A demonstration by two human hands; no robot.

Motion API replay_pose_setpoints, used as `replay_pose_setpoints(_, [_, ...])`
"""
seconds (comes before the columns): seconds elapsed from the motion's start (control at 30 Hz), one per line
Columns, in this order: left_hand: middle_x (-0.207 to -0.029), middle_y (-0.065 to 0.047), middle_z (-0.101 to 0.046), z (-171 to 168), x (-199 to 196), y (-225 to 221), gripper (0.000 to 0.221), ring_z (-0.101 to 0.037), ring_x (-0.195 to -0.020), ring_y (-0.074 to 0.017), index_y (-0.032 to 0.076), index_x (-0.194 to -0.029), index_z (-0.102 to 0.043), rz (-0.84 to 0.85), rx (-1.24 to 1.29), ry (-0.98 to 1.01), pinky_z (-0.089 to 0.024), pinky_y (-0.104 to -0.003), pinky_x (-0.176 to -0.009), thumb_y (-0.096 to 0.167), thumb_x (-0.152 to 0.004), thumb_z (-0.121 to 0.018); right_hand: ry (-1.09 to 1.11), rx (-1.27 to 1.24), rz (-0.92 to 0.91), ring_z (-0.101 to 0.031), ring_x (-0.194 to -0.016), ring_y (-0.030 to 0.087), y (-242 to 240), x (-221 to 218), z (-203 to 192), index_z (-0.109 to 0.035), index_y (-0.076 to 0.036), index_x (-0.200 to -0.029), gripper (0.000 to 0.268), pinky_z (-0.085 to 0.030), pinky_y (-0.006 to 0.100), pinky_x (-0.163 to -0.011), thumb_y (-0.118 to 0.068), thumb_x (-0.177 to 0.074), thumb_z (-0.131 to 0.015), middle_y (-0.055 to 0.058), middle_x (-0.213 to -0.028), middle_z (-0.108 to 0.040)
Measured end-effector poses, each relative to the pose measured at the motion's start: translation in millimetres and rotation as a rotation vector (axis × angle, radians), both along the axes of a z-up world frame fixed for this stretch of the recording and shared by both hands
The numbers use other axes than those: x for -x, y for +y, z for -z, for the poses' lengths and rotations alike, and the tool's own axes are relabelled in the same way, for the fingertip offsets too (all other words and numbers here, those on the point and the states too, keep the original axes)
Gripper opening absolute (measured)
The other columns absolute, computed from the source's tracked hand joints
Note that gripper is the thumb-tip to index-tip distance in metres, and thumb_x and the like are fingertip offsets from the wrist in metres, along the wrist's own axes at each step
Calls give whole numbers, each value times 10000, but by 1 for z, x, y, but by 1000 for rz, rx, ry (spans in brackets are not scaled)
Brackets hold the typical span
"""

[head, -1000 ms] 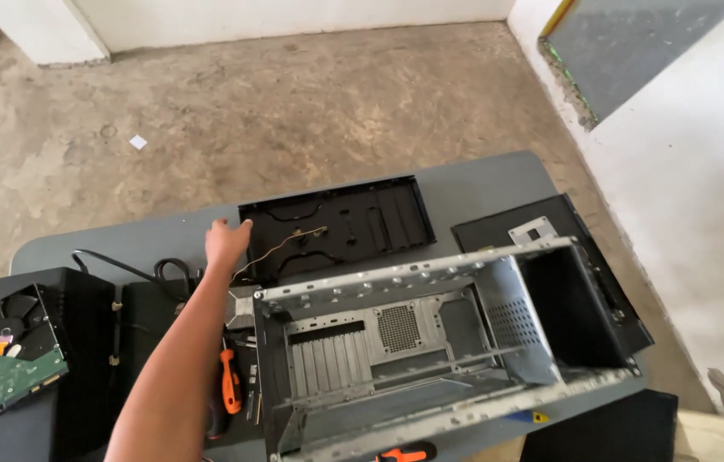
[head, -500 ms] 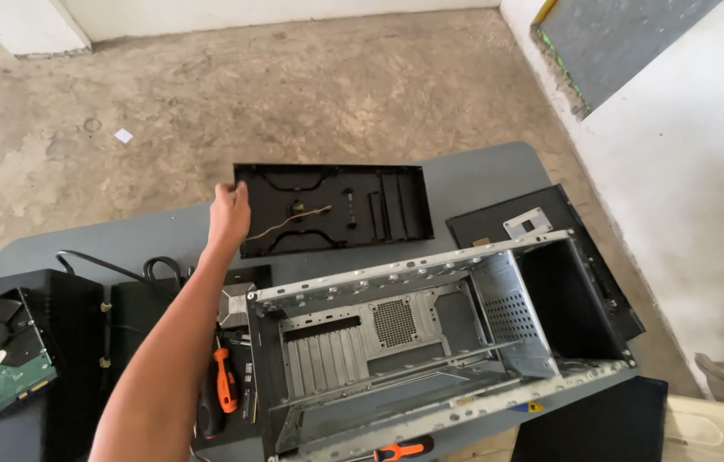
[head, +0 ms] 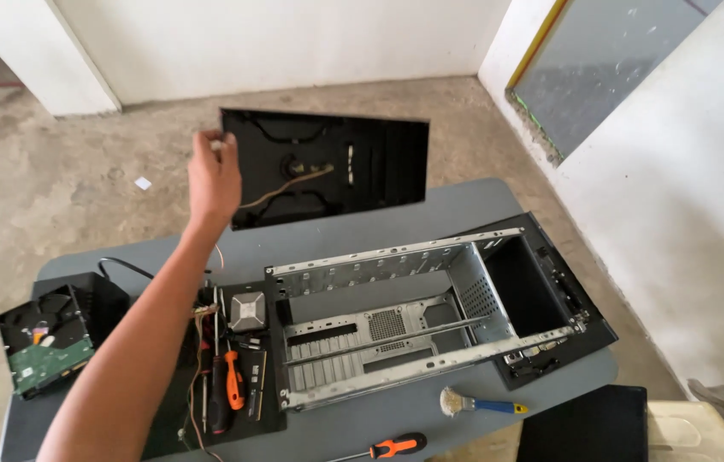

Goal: Disassembling and reassembling a desktop computer case and its internal components using a screwdriver.

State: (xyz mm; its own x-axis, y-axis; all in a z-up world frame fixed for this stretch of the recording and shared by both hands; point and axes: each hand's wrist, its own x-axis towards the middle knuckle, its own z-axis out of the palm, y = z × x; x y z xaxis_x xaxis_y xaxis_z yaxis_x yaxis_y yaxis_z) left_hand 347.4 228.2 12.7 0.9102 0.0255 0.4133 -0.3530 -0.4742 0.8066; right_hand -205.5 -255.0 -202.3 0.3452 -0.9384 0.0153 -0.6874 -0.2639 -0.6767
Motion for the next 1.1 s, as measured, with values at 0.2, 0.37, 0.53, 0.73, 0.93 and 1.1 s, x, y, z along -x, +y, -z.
replay_pose_setpoints(0.2, [-675,50,-322,-119,62,1,208,-240,-568,-76,68,-1237,-486,115,210,-206,-204,-350,-536,270,-1255,-437,-73,24,10,-659,-818,229,35,-59,-154,-775,-70,-867,468,-480,418,-844,-330,-1234,-643,85,-866,-759])
replay_pose_setpoints(0.37, [-712,105,-230,-174,117,-14,309,-218,-601,-31,174,-1087,-390,223,391,-290,-201,-280,-555,455,-1215,-403,-485,-122,-411,-697,-1220,204,86,-134,-322,-715,-88,-1344,334,-512,364,-1145,-312,-1114,-621,70,-1333,-756])
replay_pose_setpoints(0.53, [-956,55,-529,-194,167,-23,350,-494,-865,-53,155,-1091,-523,223,542,-48,-438,-271,-738,497,-1136,-464,-933,-439,-637,-672,-1307,435,91,-174,-344,-164,-110,-1683,926,-585,549,-1086,-629,-992,-496,289,-1603,-531])
replay_pose_setpoints(0.73, [-1507,-72,-676,-160,211,-9,727,-636,-1396,-213,60,-1500,-604,143,351,394,-507,-370,-1116,586,-1029,-431,-1080,-325,-540,-713,-891,238,62,-175,-308,-418,-175,-1376,386,-649,382,-817,-334,-1050,-550,85,-1135,-510])
replay_pose_setpoints(0.93, [-1438,-120,-505,-109,240,-1,658,-504,-1328,-271,70,-1446,-486,13,298,746,-403,-456,-1050,604,-1065,-434,-1000,-440,-531,-675,-1030,195,42,-164,-275,-633,-109,-1452,556,-544,316,-854,-229,-920,-525,42,-1189,-712])
replay_pose_setpoints(1.1, [-1467,-243,-665,-39,239,11,697,-612,-1398,-394,31,-1501,-530,-65,16,563,-426,-490,-1127,537,-1022,-516,-618,-146,-510,-645,-1013,180,22,-155,-229,-668,-22,-1510,502,-578,317,-880,-312,-1109,-586,80,-1408,-696])
